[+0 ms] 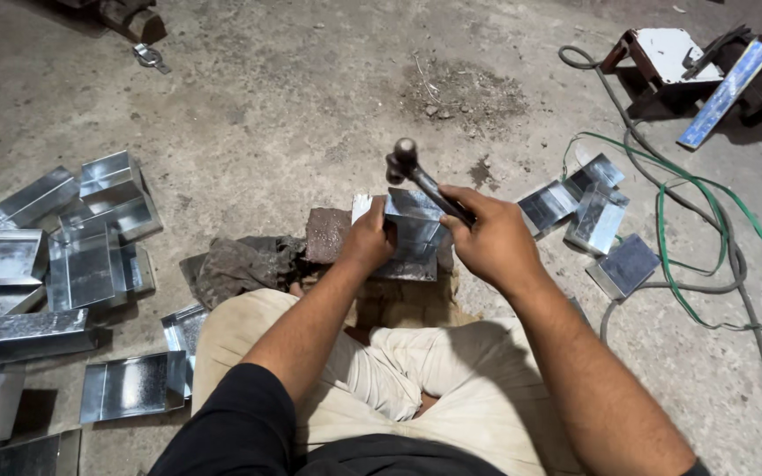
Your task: The person sits on the floor and repeatedly hammers rectangular metal pieces placed on a block. They pick up each piece, position it, strike it with a hammer, and then set it aside.
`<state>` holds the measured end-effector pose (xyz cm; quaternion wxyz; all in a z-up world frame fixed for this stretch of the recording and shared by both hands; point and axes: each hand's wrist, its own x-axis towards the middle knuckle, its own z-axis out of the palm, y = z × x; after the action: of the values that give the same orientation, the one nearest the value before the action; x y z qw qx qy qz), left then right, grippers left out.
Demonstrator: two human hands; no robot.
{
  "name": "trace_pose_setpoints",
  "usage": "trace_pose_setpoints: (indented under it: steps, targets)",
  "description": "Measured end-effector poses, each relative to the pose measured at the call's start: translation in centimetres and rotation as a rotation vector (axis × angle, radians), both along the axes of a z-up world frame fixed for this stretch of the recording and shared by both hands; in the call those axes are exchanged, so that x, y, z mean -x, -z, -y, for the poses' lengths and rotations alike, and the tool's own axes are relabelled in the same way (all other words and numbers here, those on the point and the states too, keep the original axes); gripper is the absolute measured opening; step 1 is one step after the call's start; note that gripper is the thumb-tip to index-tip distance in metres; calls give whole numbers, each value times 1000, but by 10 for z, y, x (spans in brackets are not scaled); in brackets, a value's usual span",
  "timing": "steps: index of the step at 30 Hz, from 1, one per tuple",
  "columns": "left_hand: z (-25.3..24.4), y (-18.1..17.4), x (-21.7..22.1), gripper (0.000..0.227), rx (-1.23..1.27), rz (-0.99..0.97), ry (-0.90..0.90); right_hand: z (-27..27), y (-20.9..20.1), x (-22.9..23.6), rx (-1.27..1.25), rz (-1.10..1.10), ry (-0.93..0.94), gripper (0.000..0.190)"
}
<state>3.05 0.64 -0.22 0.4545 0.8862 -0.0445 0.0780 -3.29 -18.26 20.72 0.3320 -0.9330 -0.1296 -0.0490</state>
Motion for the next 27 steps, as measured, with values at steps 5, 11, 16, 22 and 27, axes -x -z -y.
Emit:
trace_pose_setpoints:
  steps: [5, 11, 16, 22, 27]
  targets:
    - [-6, -6, -6, 54, 141, -139, -86, 34, 60, 19, -359, 82, 176, 49]
    - [-18, 2, -8, 49, 19, -216, 11, 63, 149, 33, -836, -227, 403, 44]
    - [-11, -11, -18, 27, -422, -321, 323, 77, 190, 30, -805, -319, 443, 44]
    - [3, -48, -7, 92, -869, -267, 112, 75, 181, 25, -566, -32, 238, 43]
    - [-20, -39, -11, 101, -503, -512, -219, 65, 127, 46, -383, 155, 143, 42]
